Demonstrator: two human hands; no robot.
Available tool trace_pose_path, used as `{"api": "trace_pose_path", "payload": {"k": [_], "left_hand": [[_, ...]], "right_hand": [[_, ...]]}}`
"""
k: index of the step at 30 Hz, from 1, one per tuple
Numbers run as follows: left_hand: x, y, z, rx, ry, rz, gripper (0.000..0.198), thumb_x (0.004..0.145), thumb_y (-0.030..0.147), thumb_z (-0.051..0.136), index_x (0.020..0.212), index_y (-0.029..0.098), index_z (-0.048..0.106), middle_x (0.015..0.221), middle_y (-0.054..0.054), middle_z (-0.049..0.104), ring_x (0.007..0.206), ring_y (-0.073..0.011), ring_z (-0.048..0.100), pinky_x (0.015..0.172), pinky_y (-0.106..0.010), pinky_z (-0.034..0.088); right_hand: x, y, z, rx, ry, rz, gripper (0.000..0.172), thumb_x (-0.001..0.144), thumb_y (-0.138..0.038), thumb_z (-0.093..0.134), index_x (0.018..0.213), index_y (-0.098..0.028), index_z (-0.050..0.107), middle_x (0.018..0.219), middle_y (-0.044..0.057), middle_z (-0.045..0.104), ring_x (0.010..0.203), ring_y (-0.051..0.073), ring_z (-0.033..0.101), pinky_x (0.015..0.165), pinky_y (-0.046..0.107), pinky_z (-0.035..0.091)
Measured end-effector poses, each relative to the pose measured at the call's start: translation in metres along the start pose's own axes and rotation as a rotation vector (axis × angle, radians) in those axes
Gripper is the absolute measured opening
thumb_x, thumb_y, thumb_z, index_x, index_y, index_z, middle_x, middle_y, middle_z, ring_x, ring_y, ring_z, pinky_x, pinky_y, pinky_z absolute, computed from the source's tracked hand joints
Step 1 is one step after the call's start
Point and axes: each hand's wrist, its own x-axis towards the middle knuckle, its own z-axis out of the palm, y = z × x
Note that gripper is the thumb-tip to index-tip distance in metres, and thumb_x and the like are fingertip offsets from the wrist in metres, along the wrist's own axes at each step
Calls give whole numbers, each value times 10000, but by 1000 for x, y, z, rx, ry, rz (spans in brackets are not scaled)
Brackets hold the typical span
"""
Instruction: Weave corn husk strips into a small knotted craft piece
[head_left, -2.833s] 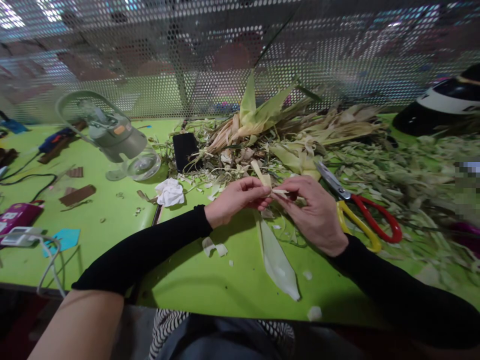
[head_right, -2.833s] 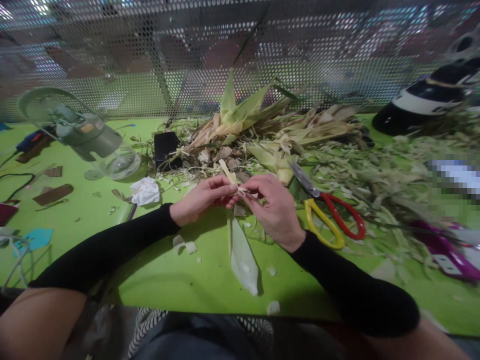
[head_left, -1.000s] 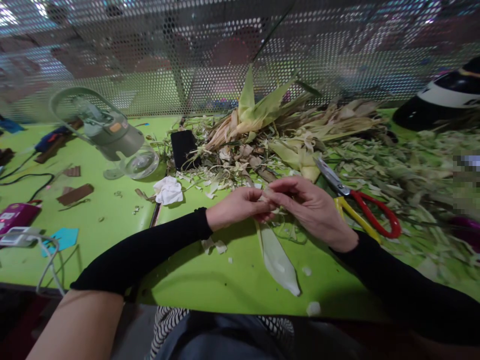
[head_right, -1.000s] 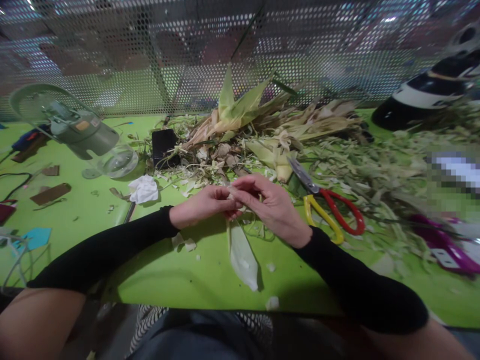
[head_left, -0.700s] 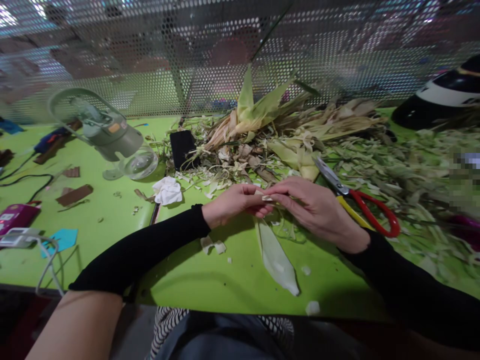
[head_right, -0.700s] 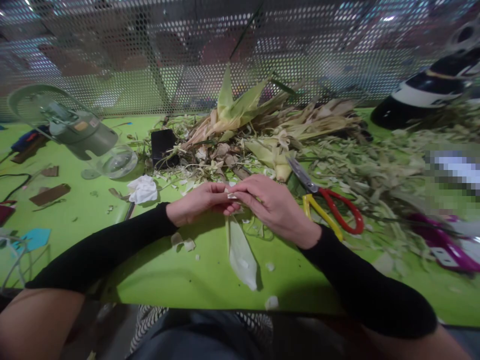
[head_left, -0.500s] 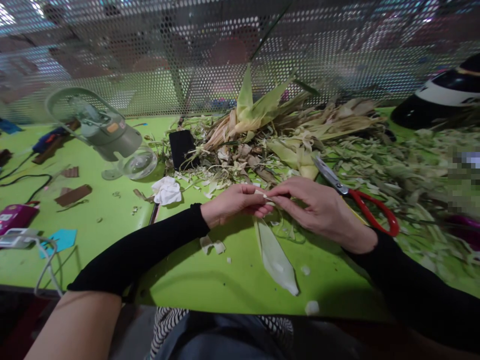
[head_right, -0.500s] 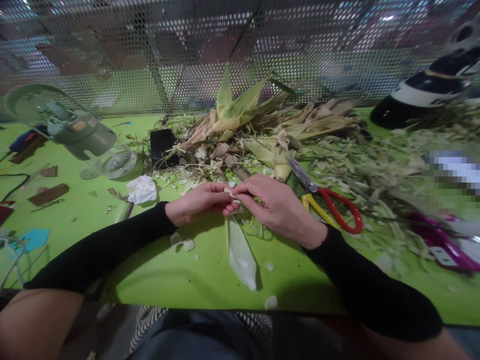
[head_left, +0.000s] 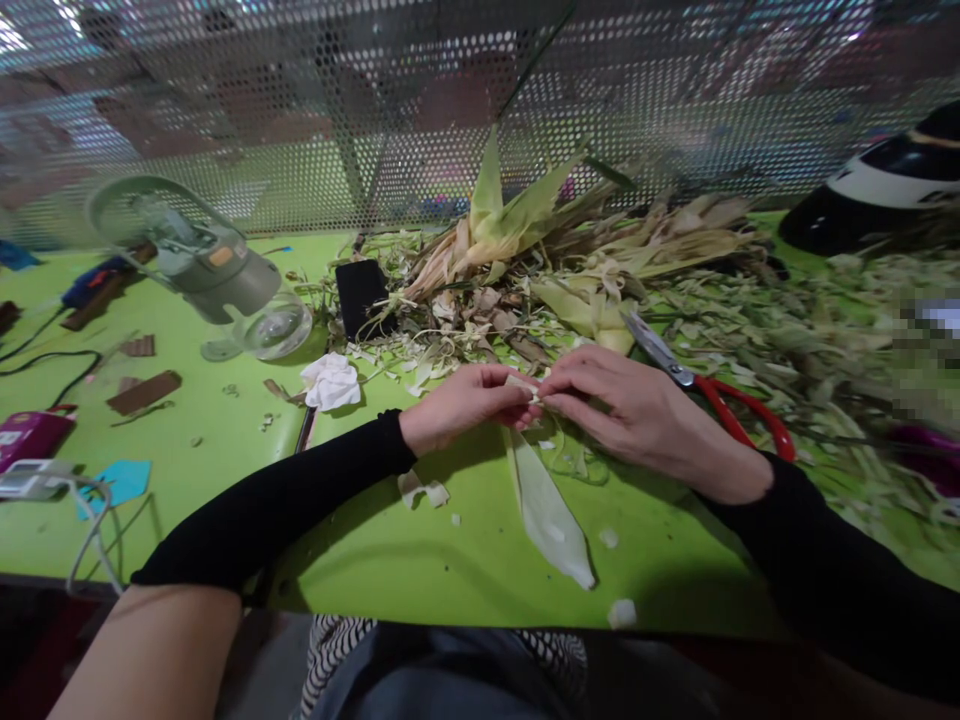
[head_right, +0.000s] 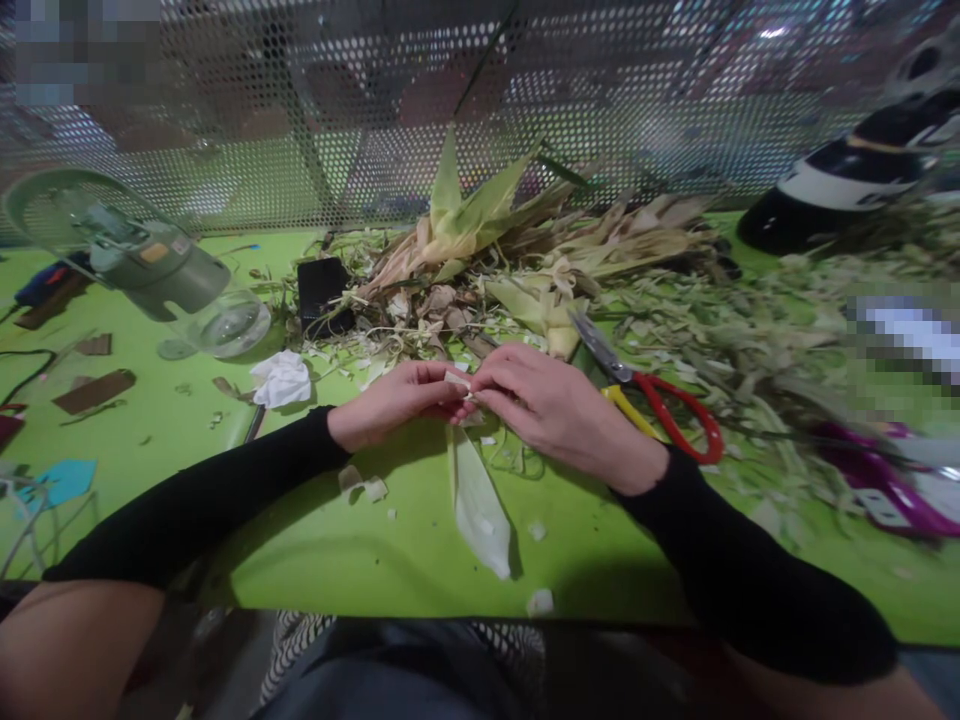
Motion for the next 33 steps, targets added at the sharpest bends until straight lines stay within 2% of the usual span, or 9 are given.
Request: {"api": "trace_pose_path", "payload": {"k": [5, 9, 13, 20, 23, 27, 33], "left_hand": [[-1, -2, -1, 111, -66, 82, 120, 857, 8, 626, 906, 106, 674, 854, -30, 711, 785, -83, 667, 913, -305, 519], [-1, -3, 0, 128, -68, 103, 44, 912, 79, 623, 893, 103, 654, 832, -22, 683, 761, -87, 649, 839, -294, 517], [-2, -5, 0, 65, -66, 52, 64, 945, 103, 602, 894, 96, 639, 848, -29, 673, 775, -99, 661, 771, -279, 501], [1, -12, -2, -112, -107, 61, 45, 909, 113, 672, 924, 72, 664, 899, -74, 712, 832, -123, 682, 911, -356, 495], [1, -14, -3, -110, -126, 91, 58, 887, 113, 702, 914, 75, 667, 875, -60, 707, 828, -119, 681, 915, -348, 490], [2, -16, -4, -100, -126, 131, 101, 864, 138, 740, 914, 83, 672, 874, -42, 696, 815, -111, 677, 916, -345, 494], [5, -22, -4, -116, -96, 126, 193, 833, 220, 793, 897, 82, 674, 852, -51, 697, 797, -124, 677, 881, -356, 508]], "right_hand": [[-1, 2, 2, -26, 52, 44, 147, 962, -252, 557, 889, -241, 683, 888, 79, 710, 832, 242, 687, 701, 385, 562], [-1, 2, 3, -20, 42, 34, 151, 973, -260, 553, 895, -237, 680, 895, 80, 706, 845, 236, 686, 706, 377, 556], [-1, 4, 3, 18, 46, 35, 158, 971, -256, 556, 885, -228, 686, 872, 73, 705, 817, 225, 676, 700, 366, 542], [0, 4, -2, 45, -13, 20, 195, 966, -251, 556, 894, -188, 726, 875, 89, 691, 833, 226, 662, 709, 357, 521], [-1, 0, -2, 19, -35, 40, 207, 966, -225, 542, 916, -172, 736, 896, 99, 679, 823, 223, 656, 706, 358, 521], [-3, -5, 4, -69, 4, 69, 233, 977, -195, 509, 930, -125, 726, 912, 134, 675, 795, 233, 641, 684, 374, 523], [-3, -3, 3, -45, -17, -33, 257, 989, -192, 489, 916, -153, 733, 898, 117, 687, 844, 239, 647, 718, 374, 533]]}}
